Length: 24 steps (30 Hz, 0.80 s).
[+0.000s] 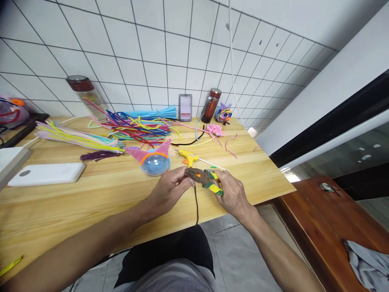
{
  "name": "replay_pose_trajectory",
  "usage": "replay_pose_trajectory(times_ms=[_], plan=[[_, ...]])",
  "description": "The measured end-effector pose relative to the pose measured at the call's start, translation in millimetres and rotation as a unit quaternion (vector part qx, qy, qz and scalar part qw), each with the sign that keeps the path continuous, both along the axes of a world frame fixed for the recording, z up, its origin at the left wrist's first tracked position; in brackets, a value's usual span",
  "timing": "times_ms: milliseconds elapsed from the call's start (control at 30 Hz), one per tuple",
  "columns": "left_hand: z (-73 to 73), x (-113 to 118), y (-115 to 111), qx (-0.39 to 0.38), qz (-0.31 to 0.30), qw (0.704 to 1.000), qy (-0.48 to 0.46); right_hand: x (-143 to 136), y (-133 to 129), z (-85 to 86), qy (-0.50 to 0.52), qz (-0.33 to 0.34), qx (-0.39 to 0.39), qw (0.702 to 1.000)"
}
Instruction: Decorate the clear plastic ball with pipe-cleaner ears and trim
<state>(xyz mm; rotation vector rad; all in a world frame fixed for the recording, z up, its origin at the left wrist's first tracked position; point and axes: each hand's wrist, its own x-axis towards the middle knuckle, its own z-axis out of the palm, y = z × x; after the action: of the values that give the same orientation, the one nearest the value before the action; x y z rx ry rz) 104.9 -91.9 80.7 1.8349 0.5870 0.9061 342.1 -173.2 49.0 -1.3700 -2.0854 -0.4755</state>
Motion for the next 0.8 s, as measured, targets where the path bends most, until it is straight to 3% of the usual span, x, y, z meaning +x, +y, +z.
replay_pose_trajectory(times_ms=[133, 267, 400, 633, 800], plan=[[-1.2, 1.7, -1.1, -0.021, -0.01, 1.0, -0.002, 5.9, 5.4, -5.1, 0.001, 0.015, 0.002, 1.0], [-8.7, 5.3, 6.0, -0.115, -0.041, 0.992, -0.012, 16.3, 17.7, -12.4, -0.032, 0.026, 0.011, 0.999], [-16.0, 7.1, 16.2, -0.161, -0.058, 0.985, -0.033, 20.8, 20.5, -15.7, -0.032, 0.031, -0.054, 0.998], [-18.2, 7.8, 17.5, -0.212, -0.042, 0.976, -0.036, 19.1, 3.7, -8.0, 0.014, 0.028, -0.154, 0.988], [-14.9, 11.5, 11.1, -0.286, -0.002, 0.956, -0.066, 13.7, 1.4, -1.4, 0.065, -0.005, -0.169, 0.984]])
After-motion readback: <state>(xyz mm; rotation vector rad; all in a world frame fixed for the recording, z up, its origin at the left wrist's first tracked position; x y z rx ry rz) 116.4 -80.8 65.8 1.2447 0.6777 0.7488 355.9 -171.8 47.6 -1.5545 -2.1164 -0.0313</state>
